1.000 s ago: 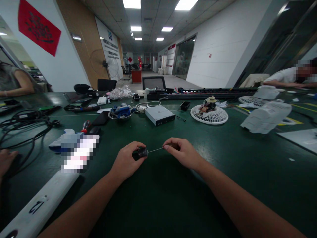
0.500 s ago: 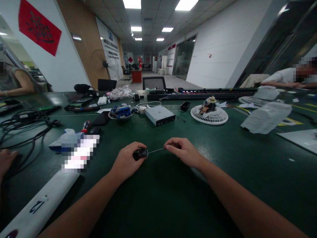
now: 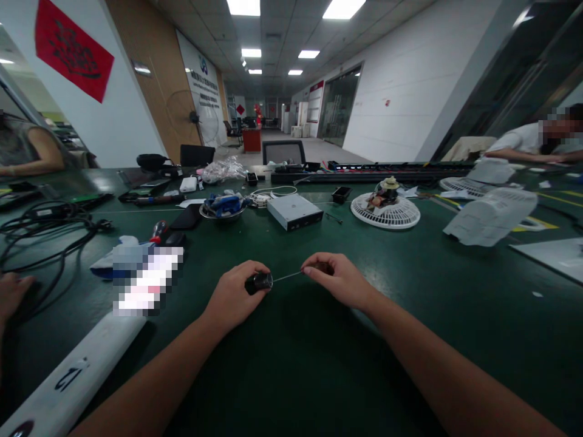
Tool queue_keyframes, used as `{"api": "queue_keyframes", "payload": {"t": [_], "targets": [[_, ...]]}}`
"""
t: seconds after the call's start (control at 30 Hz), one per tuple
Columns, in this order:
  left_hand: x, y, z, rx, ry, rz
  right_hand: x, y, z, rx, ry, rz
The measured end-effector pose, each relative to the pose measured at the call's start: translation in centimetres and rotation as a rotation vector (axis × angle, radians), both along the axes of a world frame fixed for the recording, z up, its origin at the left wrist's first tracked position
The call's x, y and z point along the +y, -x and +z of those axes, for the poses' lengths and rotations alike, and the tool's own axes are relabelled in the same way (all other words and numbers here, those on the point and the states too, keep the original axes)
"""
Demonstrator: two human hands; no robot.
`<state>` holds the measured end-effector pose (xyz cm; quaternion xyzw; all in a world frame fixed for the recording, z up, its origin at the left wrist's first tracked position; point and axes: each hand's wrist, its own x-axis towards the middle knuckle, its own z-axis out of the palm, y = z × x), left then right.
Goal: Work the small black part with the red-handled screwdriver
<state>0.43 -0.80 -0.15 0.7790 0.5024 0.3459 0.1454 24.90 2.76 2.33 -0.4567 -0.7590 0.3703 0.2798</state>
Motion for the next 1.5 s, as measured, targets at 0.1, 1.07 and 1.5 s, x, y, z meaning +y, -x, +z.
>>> {"api": "queue_keyframes", "payload": {"t": [0.1, 1.07, 1.5], "targets": [[0.0, 0.0, 0.0, 0.004, 0.014, 0.008, -0.1, 0.0, 0.1, -0.035, -0.040, -0.025], [0.1, 0.2, -0.5, 0.025, -0.013, -0.025, -0.3, 0.5, -0.1, -0.132, -0.143, -0.031], [0.3, 0.1, -0.2, -0.036, -0.053, 0.211, -0.7, 1.5, -1.0, -0.083, -0.202, -0.145]]}}
